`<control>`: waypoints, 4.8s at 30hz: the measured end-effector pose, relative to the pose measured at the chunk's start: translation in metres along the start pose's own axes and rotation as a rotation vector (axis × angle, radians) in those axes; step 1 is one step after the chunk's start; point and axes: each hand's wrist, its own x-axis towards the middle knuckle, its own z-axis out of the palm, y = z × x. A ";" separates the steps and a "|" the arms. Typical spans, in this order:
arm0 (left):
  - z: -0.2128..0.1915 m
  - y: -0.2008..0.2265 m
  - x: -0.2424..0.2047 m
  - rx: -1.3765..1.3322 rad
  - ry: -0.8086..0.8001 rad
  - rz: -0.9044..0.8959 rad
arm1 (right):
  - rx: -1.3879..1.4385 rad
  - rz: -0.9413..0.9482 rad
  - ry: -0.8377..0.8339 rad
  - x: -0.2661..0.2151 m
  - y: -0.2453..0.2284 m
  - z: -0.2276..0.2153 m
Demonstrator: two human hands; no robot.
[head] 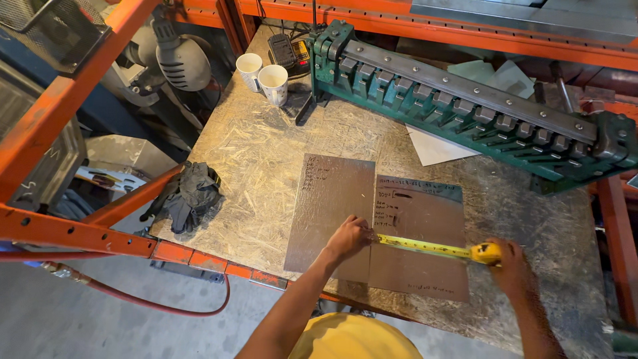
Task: The person repeatedly measures two metal sheets placed side by side on a workbench using a yellow tape measure. They extend the tape across the width of the sheets multiple times, retract it, and reposition it to verify the dimensions.
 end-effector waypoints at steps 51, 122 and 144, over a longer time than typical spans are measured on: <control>-0.006 0.010 -0.007 -0.208 0.040 -0.150 | 0.018 -0.084 0.039 -0.002 0.016 0.024; -0.084 -0.075 -0.168 0.188 0.244 -0.556 | 0.199 -0.489 -0.134 -0.012 -0.191 0.031; -0.015 0.019 -0.081 0.235 0.146 -0.266 | 0.206 -0.620 -0.130 -0.059 -0.271 0.030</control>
